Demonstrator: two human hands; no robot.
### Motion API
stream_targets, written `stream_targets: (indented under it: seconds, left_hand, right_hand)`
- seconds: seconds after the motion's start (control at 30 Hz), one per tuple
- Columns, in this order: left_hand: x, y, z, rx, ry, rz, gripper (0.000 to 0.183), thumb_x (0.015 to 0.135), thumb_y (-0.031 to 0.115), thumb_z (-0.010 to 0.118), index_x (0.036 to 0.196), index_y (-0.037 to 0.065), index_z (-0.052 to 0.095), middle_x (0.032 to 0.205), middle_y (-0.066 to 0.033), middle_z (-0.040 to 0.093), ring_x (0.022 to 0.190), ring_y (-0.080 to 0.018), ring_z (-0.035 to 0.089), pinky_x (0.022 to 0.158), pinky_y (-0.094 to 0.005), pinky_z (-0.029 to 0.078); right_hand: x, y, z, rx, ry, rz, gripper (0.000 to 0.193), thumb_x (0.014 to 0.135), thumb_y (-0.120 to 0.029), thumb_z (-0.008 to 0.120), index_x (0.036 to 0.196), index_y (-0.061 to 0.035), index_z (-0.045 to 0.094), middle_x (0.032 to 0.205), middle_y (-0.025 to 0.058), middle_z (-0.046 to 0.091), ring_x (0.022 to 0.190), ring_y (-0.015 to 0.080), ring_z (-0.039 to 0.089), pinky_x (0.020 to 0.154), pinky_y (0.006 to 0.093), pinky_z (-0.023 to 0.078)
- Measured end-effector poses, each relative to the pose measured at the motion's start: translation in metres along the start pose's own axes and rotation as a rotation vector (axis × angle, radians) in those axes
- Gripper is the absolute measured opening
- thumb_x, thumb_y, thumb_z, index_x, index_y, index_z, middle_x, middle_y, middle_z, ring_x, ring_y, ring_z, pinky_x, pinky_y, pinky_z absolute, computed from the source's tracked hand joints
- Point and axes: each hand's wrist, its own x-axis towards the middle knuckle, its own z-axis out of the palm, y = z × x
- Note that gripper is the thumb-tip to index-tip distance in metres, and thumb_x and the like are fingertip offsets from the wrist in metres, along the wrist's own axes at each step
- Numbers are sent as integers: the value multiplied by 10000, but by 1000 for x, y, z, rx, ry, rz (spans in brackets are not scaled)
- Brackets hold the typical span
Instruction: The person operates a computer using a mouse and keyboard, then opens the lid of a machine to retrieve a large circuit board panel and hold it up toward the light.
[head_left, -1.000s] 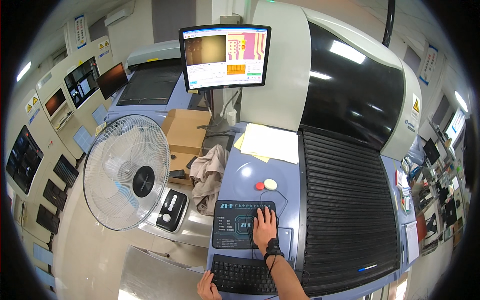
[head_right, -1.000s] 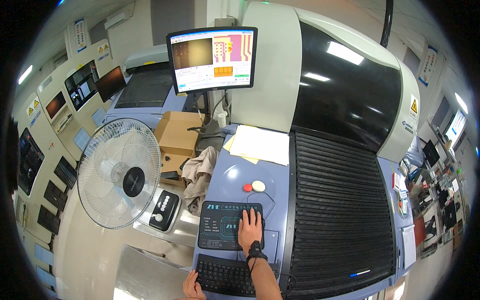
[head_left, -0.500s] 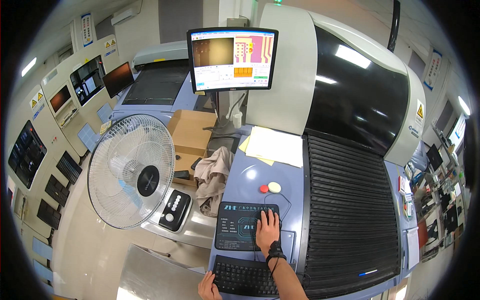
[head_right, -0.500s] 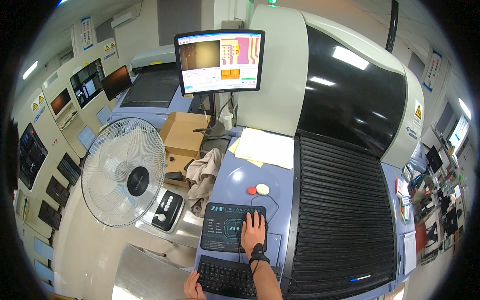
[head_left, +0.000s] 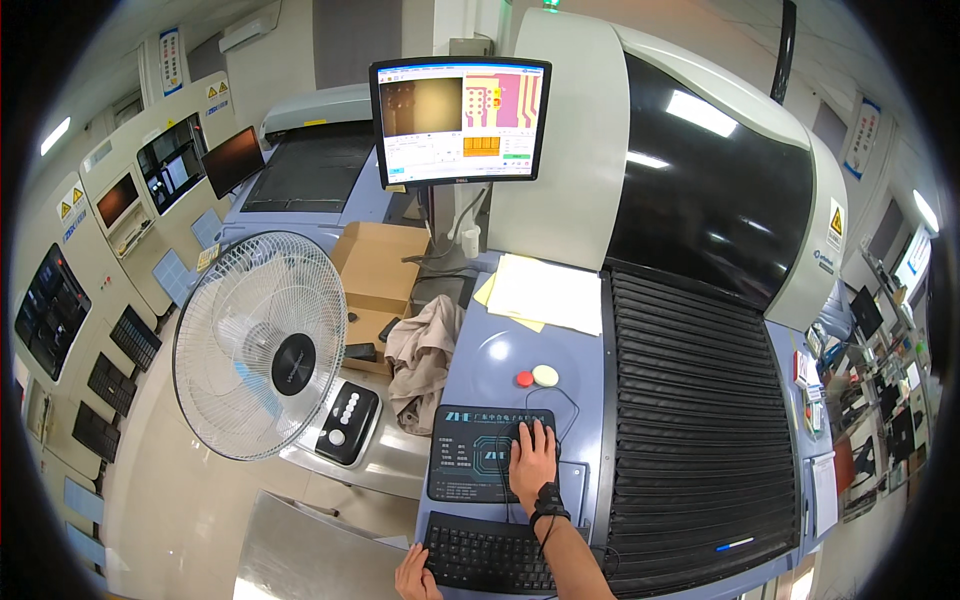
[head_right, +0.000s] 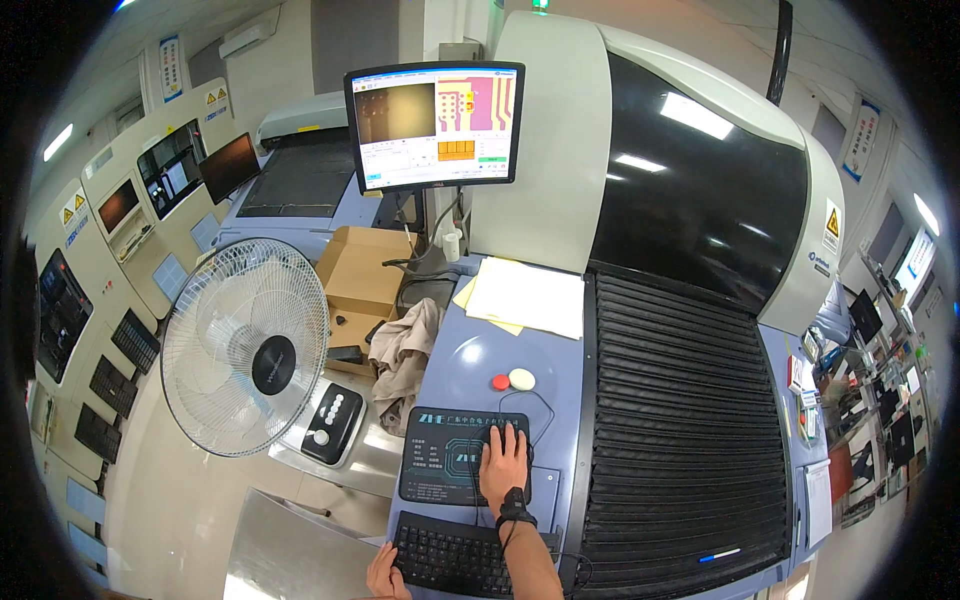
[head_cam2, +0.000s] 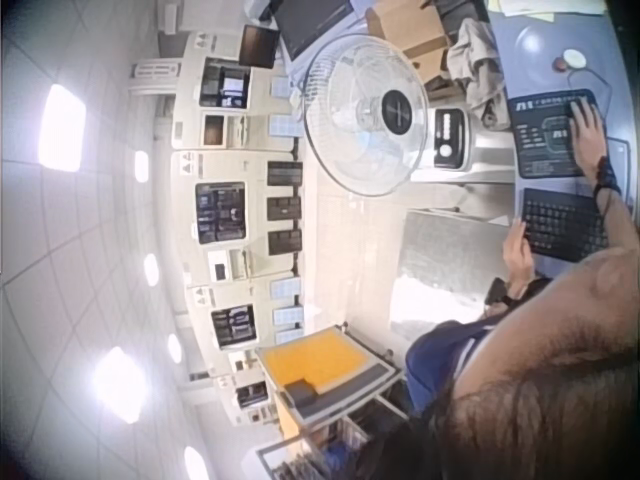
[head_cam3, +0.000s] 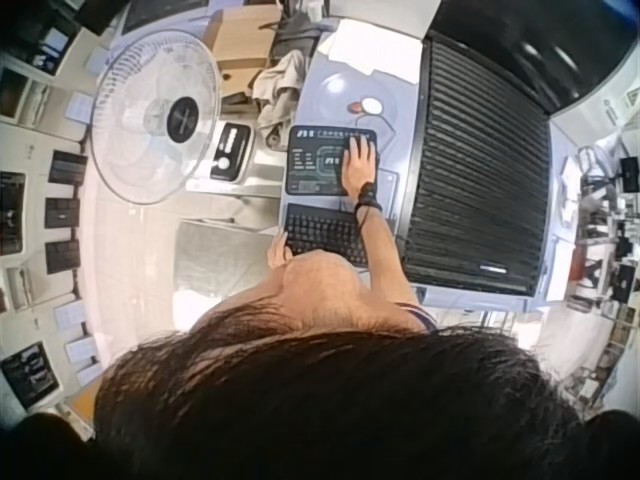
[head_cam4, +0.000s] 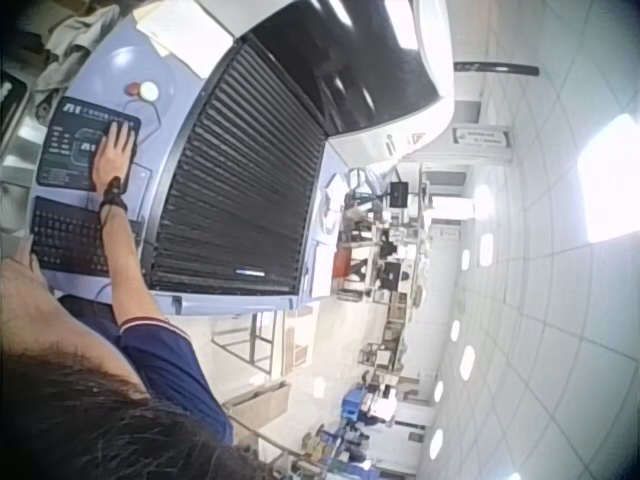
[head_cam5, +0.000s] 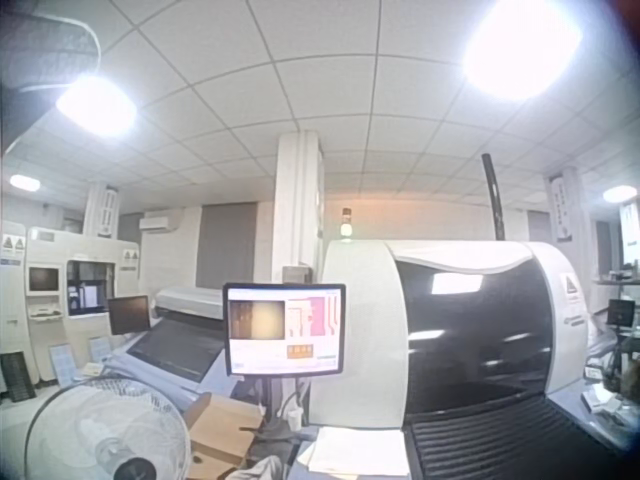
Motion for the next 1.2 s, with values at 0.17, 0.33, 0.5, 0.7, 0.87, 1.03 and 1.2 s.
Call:
stream_targets:
  seconds: [0.17,0.33,0.5,0.7,0.87,1.03,1.2]
  left_hand:
    - [-3,-4,3,1,-5,-4,385,917,48,549,1281,74,671,1296,-160,670,1198,-358,628,1023,-452,474]
    - [-12,-10,11,-94,45,-63,371,929,55,548,1280,68,671,1295,-165,669,1201,-358,627,1027,-455,473]
    - [-11,-11,11,-195,81,-127,376,928,54,551,1286,63,665,1301,-167,666,1198,-364,627,1028,-456,473]
    - [-4,-12,2,-11,-28,26,396,924,56,551,1307,62,651,1335,-169,650,1220,-356,620,1033,-448,476]
    - [0,-5,-1,-3,-21,42,393,927,48,542,1304,50,651,1341,-164,649,1224,-351,620,1029,-439,481]
    - [1,0,-4,4,-17,33,388,933,45,533,1303,44,652,1341,-166,648,1211,-353,623,1030,-438,482]
    - [0,-2,-3,2,-20,37,388,933,43,531,1301,43,654,1340,-169,647,1210,-356,623,1027,-438,484]
  right_hand:
    - [0,0,0,9,1,11,355,978,-155,592,1306,-20,595,1379,254,531,1269,511,474,1083,540,434]
    - [0,-1,2,4,5,13,358,977,-159,594,1307,-22,597,1378,252,532,1266,508,480,1085,540,434]
    - [0,-1,1,-3,6,21,362,973,-160,598,1308,-23,598,1369,252,540,1264,505,483,1086,538,433]
    - [0,1,3,-10,20,17,372,956,-156,616,1305,-27,605,1365,244,550,1266,494,490,1063,540,451]
    - [-3,3,6,-23,42,13,386,921,-148,644,1289,-38,613,1359,219,561,1258,475,504,1029,539,475]
    - [-5,3,6,-33,51,7,388,891,-149,662,1265,-55,621,1342,195,572,1247,452,519,997,530,494]
    - [-4,2,7,-39,68,4,384,883,-148,664,1255,-63,622,1336,183,575,1247,445,520,989,534,495]
